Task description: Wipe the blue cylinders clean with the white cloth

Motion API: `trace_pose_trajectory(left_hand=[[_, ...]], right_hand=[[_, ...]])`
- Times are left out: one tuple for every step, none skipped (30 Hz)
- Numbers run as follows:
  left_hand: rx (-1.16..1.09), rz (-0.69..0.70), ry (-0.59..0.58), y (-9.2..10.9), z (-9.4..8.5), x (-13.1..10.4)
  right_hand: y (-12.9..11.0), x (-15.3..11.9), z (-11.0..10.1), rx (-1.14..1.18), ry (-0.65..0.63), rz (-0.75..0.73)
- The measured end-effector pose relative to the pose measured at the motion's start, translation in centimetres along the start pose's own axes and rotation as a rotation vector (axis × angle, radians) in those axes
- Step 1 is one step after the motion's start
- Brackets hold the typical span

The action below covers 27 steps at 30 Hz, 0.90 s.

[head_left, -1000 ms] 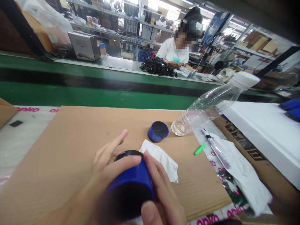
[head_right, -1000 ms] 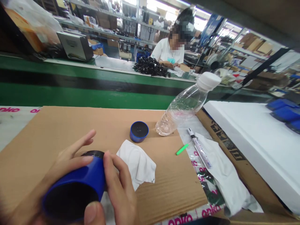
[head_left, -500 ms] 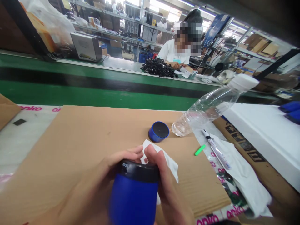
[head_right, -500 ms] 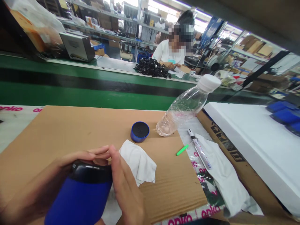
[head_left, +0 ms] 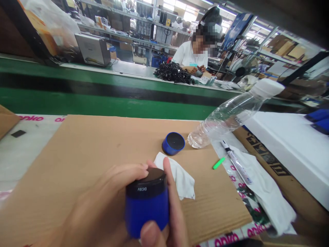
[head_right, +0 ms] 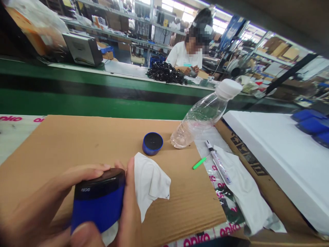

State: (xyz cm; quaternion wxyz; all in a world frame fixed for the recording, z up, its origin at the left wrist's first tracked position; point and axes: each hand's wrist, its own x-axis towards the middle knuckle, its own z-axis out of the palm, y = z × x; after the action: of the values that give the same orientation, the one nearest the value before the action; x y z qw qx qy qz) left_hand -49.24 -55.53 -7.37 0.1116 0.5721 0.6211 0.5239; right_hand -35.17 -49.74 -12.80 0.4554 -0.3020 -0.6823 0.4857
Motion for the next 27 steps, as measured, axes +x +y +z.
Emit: trace_pose_trajectory(left_hand=[[0.062,0.036,-0.026,-0.2,-0.2,0.2],[0.092,0.063,-0.038,-0.3,-0.4,0.4],[0.086,0.075,-0.042,-0.4,-0.4,0.6],[0.060,0.070,-0.040,-0.4,-0.4,0.7],[0.033,0.055,-0.037,-0.5,-0.3,0.7],[0.019,0.035,-0.039,-0.6,-0.2,0.7],[0.020,0.019,-0.060,-0.8,-0.2,0.7],[0.031,0.018,-0.087,-1.0,-0.2,0.6],[0.057,0.028,-0.126,-1.2,-0.3,0.6],[0.094,0.053,-0.162,-1.4,-0.5,0.6],[0.137,0.087,-0.200,-1.5,-0.7,0.7],[0.180,0.123,-0.223,-1.5,-0.8,0.7],[0.221,0.150,-0.224,-1.5,-0.8,0.8],[0.256,0.161,-0.207,-1.4,-0.8,0.9],[0.275,0.159,-0.178,-1.3,-0.7,0.9],[0.273,0.150,-0.140,-1.1,-0.5,1.0],[0.266,0.135,-0.113,-1.0,-0.3,1.1],[0.259,0.128,-0.090,-0.9,-0.2,1.2],[0.263,0.133,-0.073,-0.9,-0.1,1.3],[0.270,0.144,-0.054,-0.9,-0.1,1.4],[0.275,0.152,-0.034,-0.9,-0.2,1.5],[0.279,0.156,-0.017,-1.0,-0.3,1.6],[0.279,0.155,-0.008,-1.0,-0.4,1.6],[0.268,0.149,-0.016,-1.0,-0.4,1.5],[0.252,0.139,-0.031,-0.9,-0.4,1.4],[0.242,0.125,-0.043,-0.8,-0.4,1.2],[0.236,0.106,-0.054,-0.7,-0.3,1.0]], right_hand=[[-0.5,0.0,-0.2,0.025,-0.016,0.010],[-0.8,0.2,-0.2,0.069,-0.025,0.029],[-1.0,0.5,-0.1,0.119,-0.030,0.050],[-1.0,0.8,0.1,0.161,-0.035,0.070],[-1.0,1.2,0.3,0.199,-0.043,0.089],[-0.9,1.5,0.5,0.234,-0.059,0.113],[-0.8,1.8,0.6,0.262,-0.081,0.142],[-0.8,1.9,0.5,0.283,-0.105,0.173],[-0.9,1.9,0.2,0.297,-0.124,0.216],[-1.0,1.8,-0.2,0.298,-0.130,0.270],[-1.2,1.7,-0.9,0.267,-0.122,0.319],[-1.5,1.6,-1.6,0.212,-0.107,0.353],[-1.8,1.5,-2.4,0.146,-0.095,0.372],[-2.1,1.5,-3.1,0.082,-0.093,0.380],[-2.4,1.5,-3.7,0.029,-0.100,0.372],[-2.7,1.6,-4.2,-0.003,-0.116,0.349],[-2.9,1.8,-4.4,-0.014,-0.132,0.325],[-2.9,1.9,-4.4,-0.016,-0.145,0.305],[-2.8,1.9,-4.3,-0.016,-0.158,0.290],[-2.6,1.9,-3.9,-0.001,-0.166,0.284],[-2.2,1.8,-3.4,0.029,-0.164,0.286],[-1.7,1.7,-2.9,0.077,-0.149,0.289],[-1.2,1.5,-2.3,0.138,-0.122,0.287],[-0.8,1.3,-1.7,0.207,-0.101,0.281],[-0.6,1.2,-1.3,0.272,-0.093,0.282],[-0.7,1.2,-1.0,0.327,-0.100,0.294],[-1.0,1.2,-0.8,0.372,-0.115,0.327]])
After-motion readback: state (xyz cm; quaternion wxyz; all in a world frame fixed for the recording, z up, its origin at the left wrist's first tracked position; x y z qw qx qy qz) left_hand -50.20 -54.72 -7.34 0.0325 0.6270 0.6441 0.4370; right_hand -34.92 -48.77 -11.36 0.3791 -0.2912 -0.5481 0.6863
